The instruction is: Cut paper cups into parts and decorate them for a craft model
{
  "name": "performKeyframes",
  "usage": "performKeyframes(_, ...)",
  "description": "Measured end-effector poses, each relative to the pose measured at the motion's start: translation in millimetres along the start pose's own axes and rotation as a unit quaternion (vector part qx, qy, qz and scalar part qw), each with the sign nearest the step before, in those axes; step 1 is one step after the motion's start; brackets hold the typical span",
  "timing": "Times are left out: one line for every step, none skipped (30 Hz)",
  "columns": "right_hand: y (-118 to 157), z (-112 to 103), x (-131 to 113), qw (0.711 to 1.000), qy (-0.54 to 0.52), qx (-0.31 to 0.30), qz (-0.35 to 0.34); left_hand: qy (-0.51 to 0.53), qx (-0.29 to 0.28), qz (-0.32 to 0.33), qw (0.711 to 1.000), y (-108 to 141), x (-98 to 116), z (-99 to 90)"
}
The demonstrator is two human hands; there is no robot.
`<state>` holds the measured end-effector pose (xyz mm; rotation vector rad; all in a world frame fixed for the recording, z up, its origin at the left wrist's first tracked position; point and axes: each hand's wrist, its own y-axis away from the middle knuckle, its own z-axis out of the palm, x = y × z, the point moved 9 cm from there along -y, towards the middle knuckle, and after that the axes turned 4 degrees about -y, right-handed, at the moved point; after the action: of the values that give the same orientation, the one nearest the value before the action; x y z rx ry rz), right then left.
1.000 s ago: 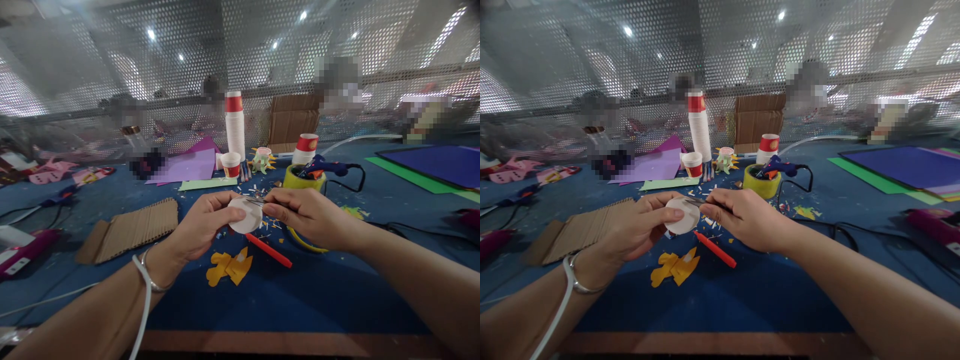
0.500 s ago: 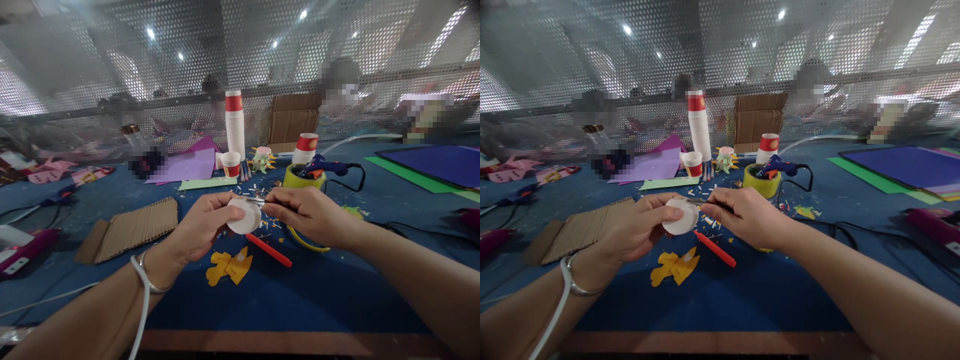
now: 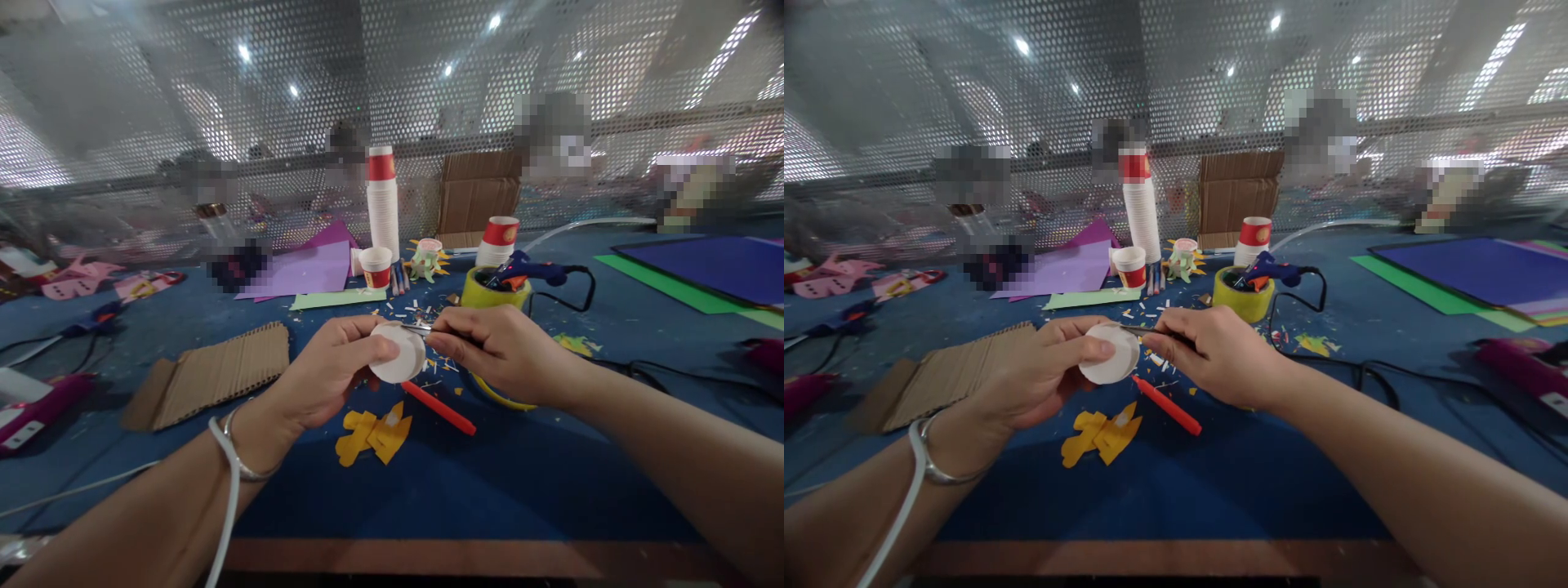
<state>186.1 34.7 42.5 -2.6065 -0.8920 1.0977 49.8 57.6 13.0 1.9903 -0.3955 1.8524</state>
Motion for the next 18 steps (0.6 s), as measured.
performKeyframes(0.1, 0.1, 0.4, 1.000, 0.001, -0.001, 0.001, 0.003, 0.000, -0.003, 1.000, -0.2, -0.5, -0.2)
performKeyframes(0.2, 0.2, 0.7, 1.000, 0.001, -0.002, 0.001, 0.005, -0.001, -0.006, 1.000, -0.4, -1.2, -0.3)
performKeyframes(0.3, 0.3, 0.7, 1.000, 0.001, -0.003, 0.000, 0.008, -0.003, -0.011, 1.000, -0.5, -2.1, -0.4)
performKeyframes(0.4, 0.4, 0.7, 1.000, 0.000, -0.005, 0.000, 0.011, -0.006, -0.017, 1.000, -0.5, -3.0, -0.4)
performKeyframes(0.5, 0.4, 0.4, 1.000, -0.004, -0.007, 0.000, 0.014, -0.012, -0.024, 1.000, -0.5, -3.9, 0.2)
performKeyframes(0.6, 0.2, 0.1, 1.000, -0.009, -0.009, 0.001, 0.017, -0.021, -0.029, 0.999, -0.4, -4.4, 1.1)
performKeyframes(0.6, 0.1, -0.4, 1.000, -0.016, -0.012, 0.002, 0.021, -0.032, -0.032, 0.999, -0.3, -4.3, 2.4)
performKeyframes(0.6, -0.2, -0.9, 1.000, -0.022, -0.014, 0.003, 0.025, -0.043, -0.033, 0.998, -0.2, -3.9, 3.8)
performKeyframes(0.6, -0.4, -1.6, 0.999, -0.029, -0.016, 0.003, 0.029, -0.053, -0.032, 0.998, -0.2, -3.3, 5.1)
performKeyframes(0.5, -0.5, -2.3, 0.999, -0.035, -0.019, 0.004, 0.032, -0.061, -0.029, 0.997, -0.3, -2.6, 6.1)
performKeyframes(0.3, -0.5, -2.8, 0.999, -0.042, -0.023, 0.004, 0.034, -0.067, -0.026, 0.997, -0.5, -2.2, 6.6)
performKeyframes(0.0, -0.5, -2.9, 0.998, -0.048, -0.027, 0.006, 0.036, -0.070, -0.024, 0.997, -0.9, -2.0, 6.6)
performKeyframes(-0.4, -0.7, -2.4, 0.998, -0.053, -0.029, 0.009, 0.039, -0.069, -0.022, 0.997, -1.4, -2.2, 6.2)
performKeyframes(-0.9, -1.1, -1.3, 0.998, -0.058, -0.029, 0.014, 0.042, -0.066, -0.020, 0.997, -2.0, -2.5, 5.4)
performKeyframes(-1.5, -1.4, 0.3, 0.997, -0.061, -0.029, 0.021, 0.045, -0.063, -0.020, 0.997, -2.5, -3.0, 4.6)
performKeyframes(-2.1, -1.8, 2.4, 0.997, -0.064, -0.028, 0.030, 0.048, -0.060, -0.020, 0.997, -2.9, -3.5, 4.0)
performKeyframes(-2.8, -2.0, 4.6, 0.997, -0.069, -0.026, 0.040, 0.050, -0.059, -0.020, 0.997, -3.2, -4.0, 4.0)
performKeyframes(-3.4, -2.0, 6.9, 0.995, -0.079, -0.023, 0.050, 0.051, -0.059, -0.019, 0.997, -3.2, -4.2, 4.3)
